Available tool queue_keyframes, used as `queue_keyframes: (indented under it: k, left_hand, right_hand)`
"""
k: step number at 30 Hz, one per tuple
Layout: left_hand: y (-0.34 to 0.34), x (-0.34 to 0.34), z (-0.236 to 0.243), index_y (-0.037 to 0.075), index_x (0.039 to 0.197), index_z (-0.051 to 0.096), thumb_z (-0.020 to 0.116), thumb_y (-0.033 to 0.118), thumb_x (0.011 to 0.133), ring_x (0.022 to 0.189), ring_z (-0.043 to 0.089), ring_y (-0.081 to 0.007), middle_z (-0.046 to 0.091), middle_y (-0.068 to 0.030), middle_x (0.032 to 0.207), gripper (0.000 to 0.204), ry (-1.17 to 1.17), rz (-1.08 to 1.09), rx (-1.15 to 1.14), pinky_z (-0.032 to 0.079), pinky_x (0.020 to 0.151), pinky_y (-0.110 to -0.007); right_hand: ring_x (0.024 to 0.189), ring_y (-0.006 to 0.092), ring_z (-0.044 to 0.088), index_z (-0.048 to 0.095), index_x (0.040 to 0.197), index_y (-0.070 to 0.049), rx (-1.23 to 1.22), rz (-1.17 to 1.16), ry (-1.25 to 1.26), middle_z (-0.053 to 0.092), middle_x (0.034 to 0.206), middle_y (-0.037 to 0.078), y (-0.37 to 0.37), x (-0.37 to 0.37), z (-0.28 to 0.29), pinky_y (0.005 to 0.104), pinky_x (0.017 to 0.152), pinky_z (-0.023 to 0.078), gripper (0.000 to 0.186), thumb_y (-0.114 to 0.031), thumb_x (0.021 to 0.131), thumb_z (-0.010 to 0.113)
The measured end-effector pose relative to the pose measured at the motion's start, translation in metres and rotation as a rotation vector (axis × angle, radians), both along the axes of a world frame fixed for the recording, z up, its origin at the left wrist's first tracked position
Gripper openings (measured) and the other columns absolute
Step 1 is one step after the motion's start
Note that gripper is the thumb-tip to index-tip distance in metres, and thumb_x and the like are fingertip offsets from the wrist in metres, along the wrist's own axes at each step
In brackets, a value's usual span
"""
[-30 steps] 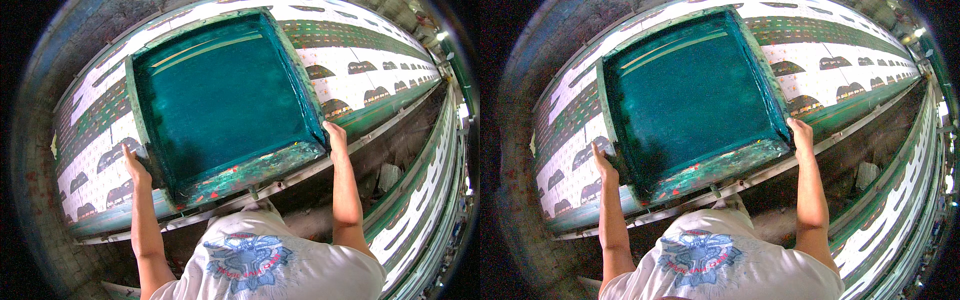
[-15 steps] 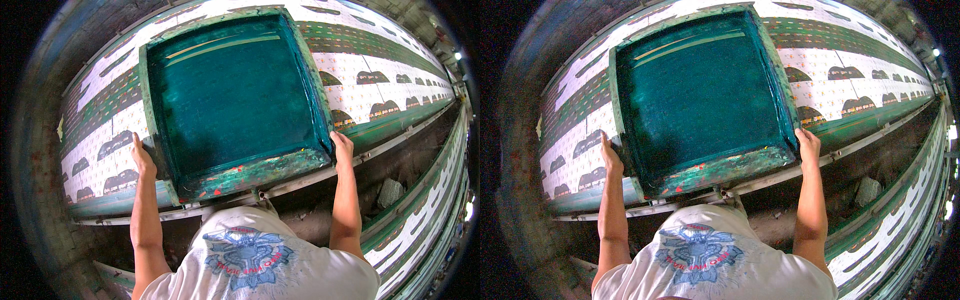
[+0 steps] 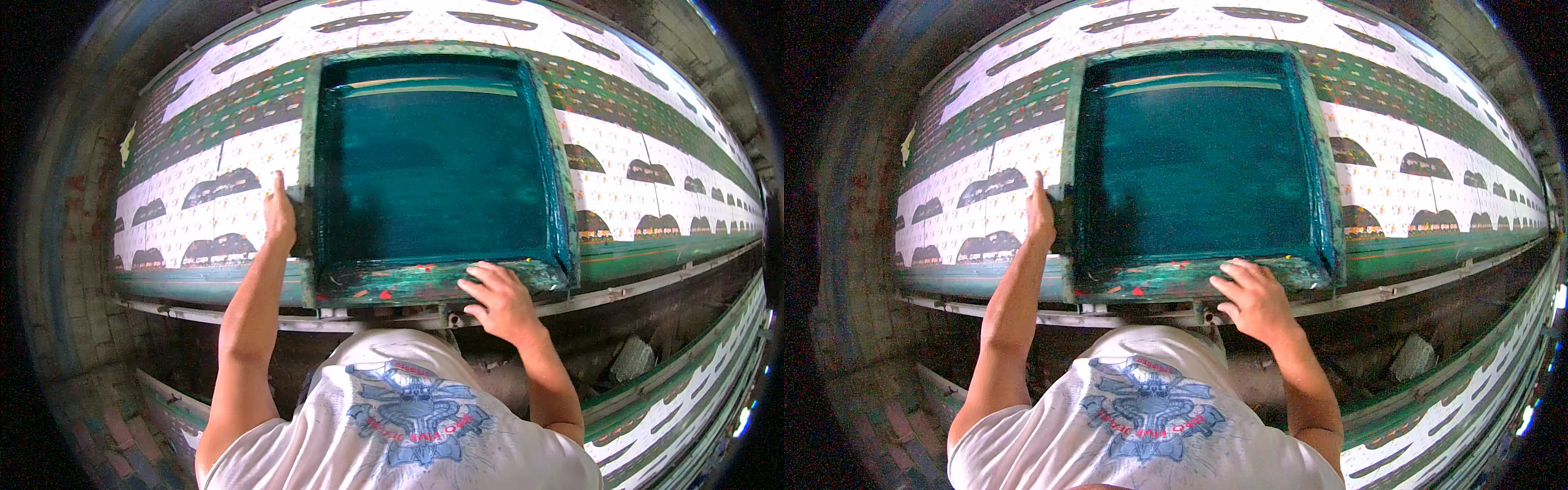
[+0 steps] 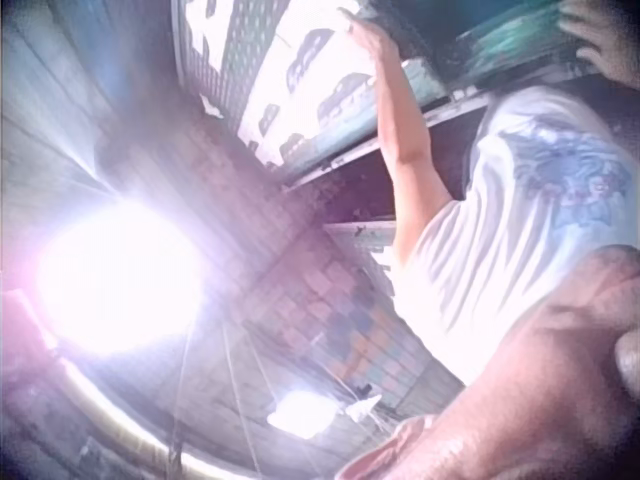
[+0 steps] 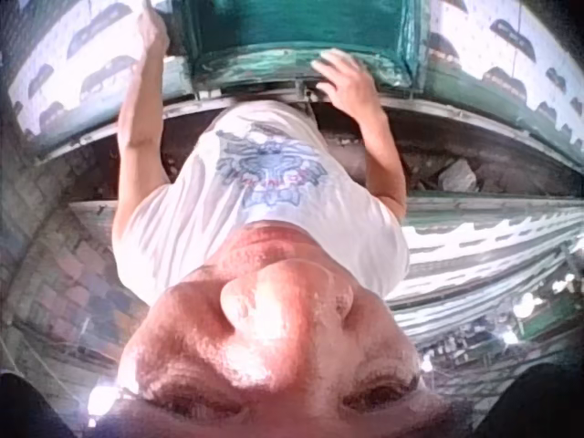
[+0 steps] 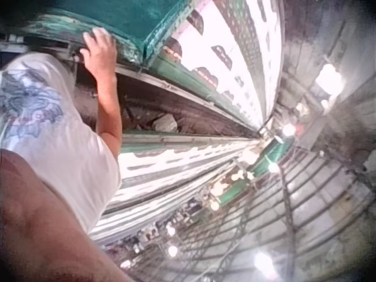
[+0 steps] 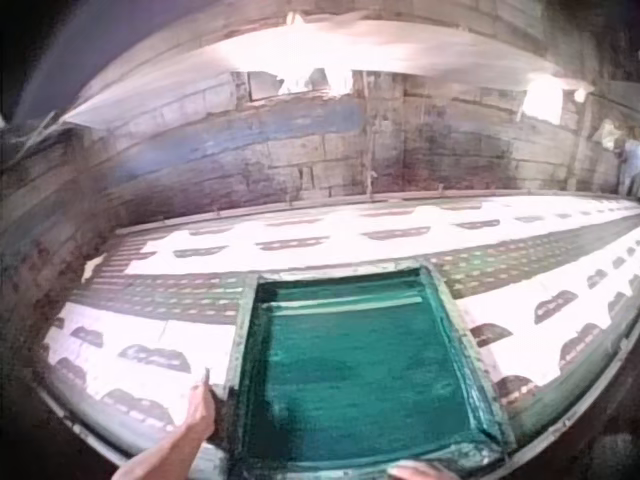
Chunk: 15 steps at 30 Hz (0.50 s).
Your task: The person repeatedly uses a squeegee to pull green ink across a screen printing frame over a long roll of patterned fabric. The person moves the frame along the fabric and repeats the squeegee stroke multiple times to transfer the design.
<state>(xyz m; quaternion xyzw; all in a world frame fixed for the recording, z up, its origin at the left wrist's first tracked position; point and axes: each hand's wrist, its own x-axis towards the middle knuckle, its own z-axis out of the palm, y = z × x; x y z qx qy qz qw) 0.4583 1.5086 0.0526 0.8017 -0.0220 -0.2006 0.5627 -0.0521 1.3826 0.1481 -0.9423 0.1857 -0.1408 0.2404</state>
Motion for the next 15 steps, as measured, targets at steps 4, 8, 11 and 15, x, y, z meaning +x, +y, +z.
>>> queue_keyframes:
  k: [4, 8, 11, 15]
  left_hand:
    - [-0.008, -0.013, 0.007, -0.011, 0.077, 0.064, 0.047, 0.075, 0.109, 0.075, 0.056, -0.0282, 0.062, -0.0191, 0.072, 0.094, -0.170, -0.016, 0.117, 0.047, 0.075, -0.052]
    - [-0.012, -0.018, 0.023, -0.010, 0.080, 0.066, 0.042, 0.072, 0.112, 0.076, 0.056, -0.0293, 0.063, -0.0216, 0.074, 0.092, -0.160, -0.102, 0.189, 0.047, 0.077, -0.053]
    - [-0.011, -0.017, 0.021, -0.009, 0.093, 0.073, 0.042, 0.069, 0.113, 0.084, 0.067, -0.0356, 0.072, -0.0269, 0.087, 0.087, -0.208, -0.140, 0.111, 0.051, 0.084, -0.054]
    - [-0.011, -0.012, 0.003, -0.007, 0.112, 0.078, 0.042, 0.062, 0.114, 0.106, 0.074, -0.0473, 0.078, -0.0314, 0.107, 0.078, -0.372, -0.137, 0.075, 0.054, 0.096, -0.055]
  right_hand:
    - [0.129, 0.0338, 0.069, 0.078, 0.130, -0.009, -0.153, 0.011, 0.072, 0.075, 0.133, 0.013, 0.006, 0.022, -0.011, 0.0484, 0.110, 0.054, 0.038, -0.008, 0.092, 0.073]
    - [0.121, 0.0326, 0.071, 0.075, 0.133, -0.007, -0.211, -0.010, 0.096, 0.076, 0.129, 0.013, 0.009, 0.065, 0.009, 0.0482, 0.103, 0.054, 0.042, -0.001, 0.094, 0.063]
    - [0.115, 0.0369, 0.073, 0.077, 0.126, -0.009, -0.122, -0.005, 0.397, 0.078, 0.120, 0.012, -0.002, 0.092, 0.006, 0.0491, 0.096, 0.058, 0.043, 0.003, 0.086, 0.068]
    - [0.109, 0.0386, 0.075, 0.078, 0.126, -0.011, -0.070, -0.048, 0.424, 0.079, 0.116, 0.013, -0.002, 0.096, 0.021, 0.0503, 0.094, 0.059, 0.047, 0.005, 0.084, 0.068]
